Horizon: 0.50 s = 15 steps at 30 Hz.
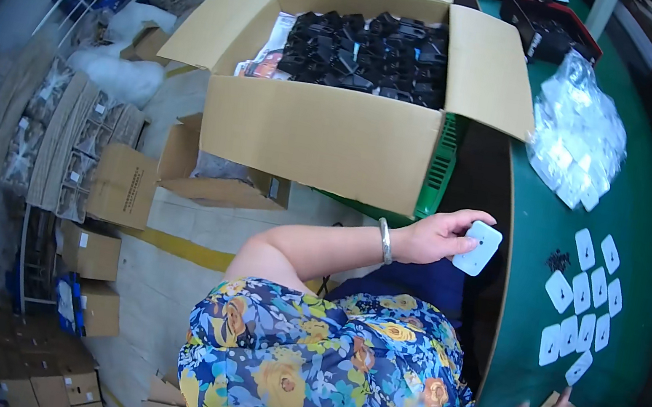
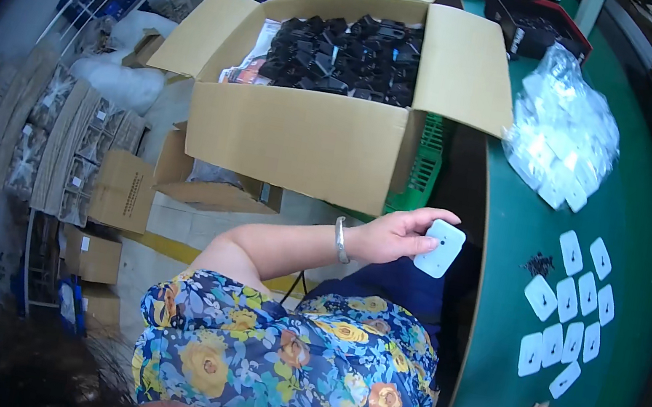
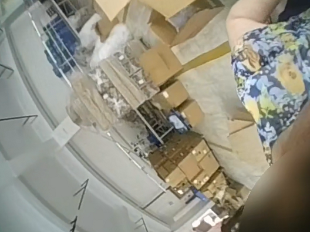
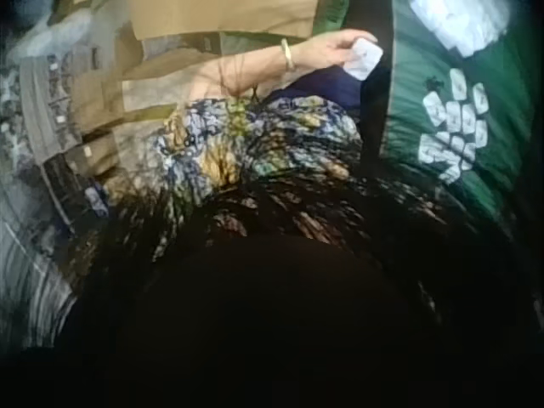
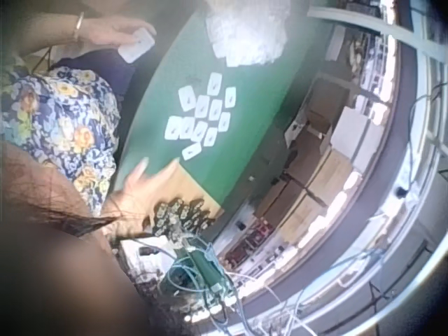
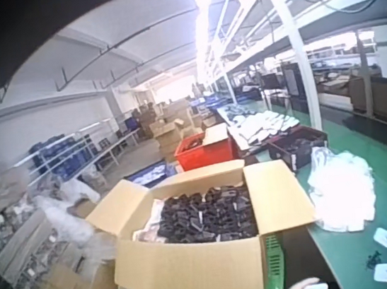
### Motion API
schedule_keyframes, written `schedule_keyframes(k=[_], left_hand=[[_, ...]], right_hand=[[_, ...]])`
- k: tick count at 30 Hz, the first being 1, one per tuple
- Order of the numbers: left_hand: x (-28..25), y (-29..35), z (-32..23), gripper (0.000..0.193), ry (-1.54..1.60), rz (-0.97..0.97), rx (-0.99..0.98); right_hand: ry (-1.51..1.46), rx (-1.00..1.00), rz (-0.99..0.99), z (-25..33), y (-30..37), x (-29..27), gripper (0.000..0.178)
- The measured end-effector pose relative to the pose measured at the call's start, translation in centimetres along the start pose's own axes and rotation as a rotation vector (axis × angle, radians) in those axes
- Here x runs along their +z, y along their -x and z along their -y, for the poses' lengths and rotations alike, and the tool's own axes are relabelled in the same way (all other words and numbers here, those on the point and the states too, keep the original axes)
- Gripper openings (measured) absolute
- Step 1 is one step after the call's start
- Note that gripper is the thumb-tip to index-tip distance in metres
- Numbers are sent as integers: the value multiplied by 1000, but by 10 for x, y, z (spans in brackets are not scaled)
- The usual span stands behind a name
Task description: The person inserts small black components into white plastic casings by hand. They then use a handheld pneumatic tool to secure the components into the casings. The person handles the items one at a time, placing the finished units on the table.
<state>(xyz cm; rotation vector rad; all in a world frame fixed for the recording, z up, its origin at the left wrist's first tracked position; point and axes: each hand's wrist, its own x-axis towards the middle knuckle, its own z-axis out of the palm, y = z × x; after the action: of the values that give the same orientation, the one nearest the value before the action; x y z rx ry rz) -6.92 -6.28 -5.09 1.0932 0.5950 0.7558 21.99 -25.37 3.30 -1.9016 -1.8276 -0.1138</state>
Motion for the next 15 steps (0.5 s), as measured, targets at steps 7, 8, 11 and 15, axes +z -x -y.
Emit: schedule_keyframes(k=[7,8,11,15], left_hand=[[-66,40,-34,43,-121,-184,147],[-81,41,-47,42,-164,-299,225],[-127,5,-87,37,-314,-576,509],[-197,65,-109,17,-939,-1144,286]], right_hand=[[524,583,137,-110,12,90,61],[505,631,185,-109,15,85,59],[368,714,-16,-171,76,80,48],[408,764,197,-156,29,87,31]])
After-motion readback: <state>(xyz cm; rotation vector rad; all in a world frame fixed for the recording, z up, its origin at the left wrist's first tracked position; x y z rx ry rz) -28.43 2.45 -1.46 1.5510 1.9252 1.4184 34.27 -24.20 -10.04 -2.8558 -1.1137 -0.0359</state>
